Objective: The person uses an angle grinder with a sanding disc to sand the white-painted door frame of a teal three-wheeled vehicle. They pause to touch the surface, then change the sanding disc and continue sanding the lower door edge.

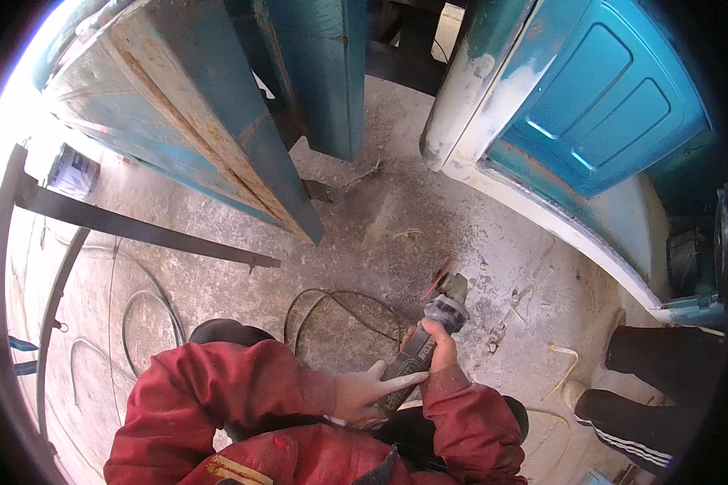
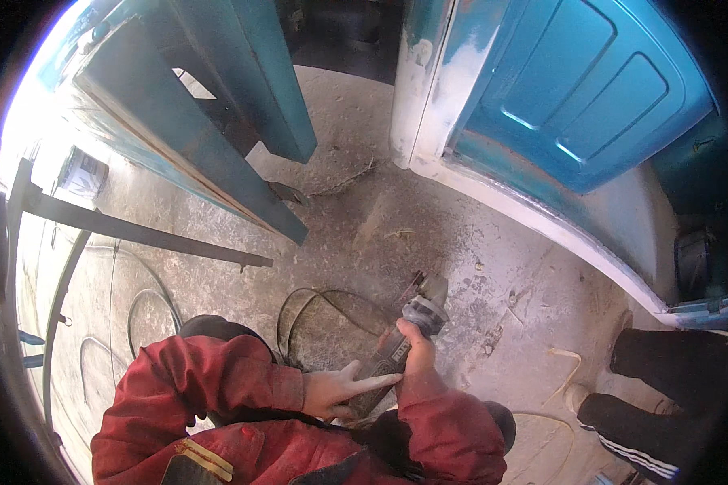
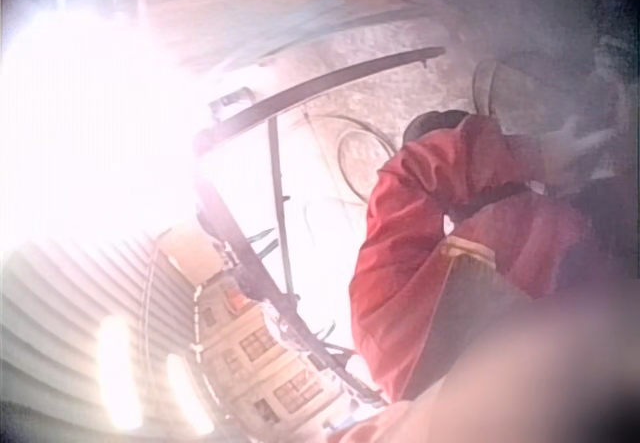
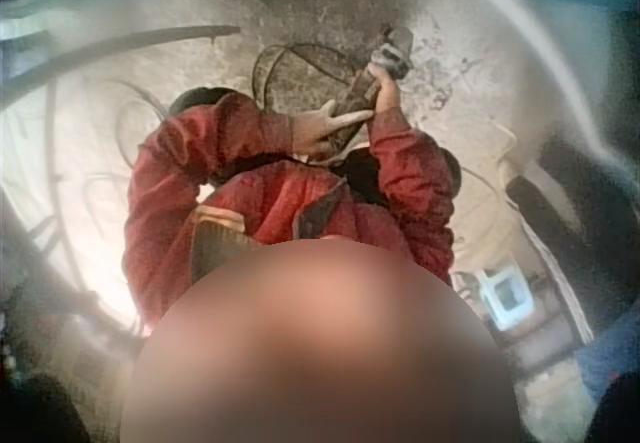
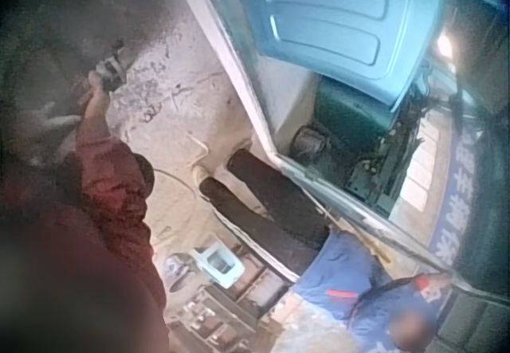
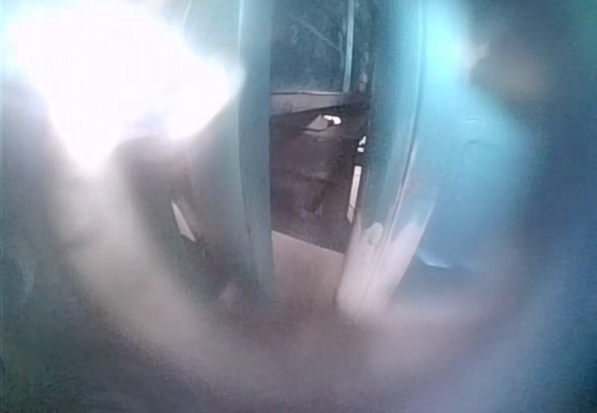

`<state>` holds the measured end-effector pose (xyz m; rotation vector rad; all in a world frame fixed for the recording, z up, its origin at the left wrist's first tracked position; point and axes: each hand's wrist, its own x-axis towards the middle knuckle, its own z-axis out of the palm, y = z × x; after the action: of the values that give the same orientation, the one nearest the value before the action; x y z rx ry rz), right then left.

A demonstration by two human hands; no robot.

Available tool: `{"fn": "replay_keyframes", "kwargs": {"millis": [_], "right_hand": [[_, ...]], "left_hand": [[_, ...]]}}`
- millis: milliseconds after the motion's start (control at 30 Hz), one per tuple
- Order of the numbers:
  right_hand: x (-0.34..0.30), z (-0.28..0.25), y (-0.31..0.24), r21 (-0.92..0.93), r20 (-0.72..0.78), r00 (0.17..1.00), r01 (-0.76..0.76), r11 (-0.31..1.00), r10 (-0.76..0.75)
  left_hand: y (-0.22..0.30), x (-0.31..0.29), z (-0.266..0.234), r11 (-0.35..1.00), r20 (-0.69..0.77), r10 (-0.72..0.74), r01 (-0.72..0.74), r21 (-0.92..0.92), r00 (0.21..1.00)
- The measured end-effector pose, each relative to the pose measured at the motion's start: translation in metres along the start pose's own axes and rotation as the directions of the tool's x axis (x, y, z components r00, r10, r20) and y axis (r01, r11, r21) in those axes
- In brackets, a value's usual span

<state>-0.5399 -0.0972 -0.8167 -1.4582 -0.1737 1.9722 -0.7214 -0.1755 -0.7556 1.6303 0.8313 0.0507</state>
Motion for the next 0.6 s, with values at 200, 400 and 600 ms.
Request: {"fn": "replay_keyframes", "kwargs": {"millis": [200, 400, 600], "right_hand": [[-0.003, 0.005, -0.001, 0.06, -0.029, 1.0, -0.009, 0.998, 0.011], [0.002, 0.004, 0.001, 0.053, 0.001, 0.999, 0.049, 0.997, -0.049], [0.005, 0.001, 0.003, -0.054, -0.002, 0.999, 0.037, 0.998, -0.037]], "left_hand": [[0.0, -0.001, 0.005, 0.996, -0.114, 0.092, -0.093, 0.001, 0.989], [0.0, 0.002, 0.008, 1.0, -0.068, 0.017, -0.016, 0.004, 0.998], [0.001, 0.003, 0.018, 1.0, -0.076, -0.022, 0.024, 0.019, 0.997]]}}
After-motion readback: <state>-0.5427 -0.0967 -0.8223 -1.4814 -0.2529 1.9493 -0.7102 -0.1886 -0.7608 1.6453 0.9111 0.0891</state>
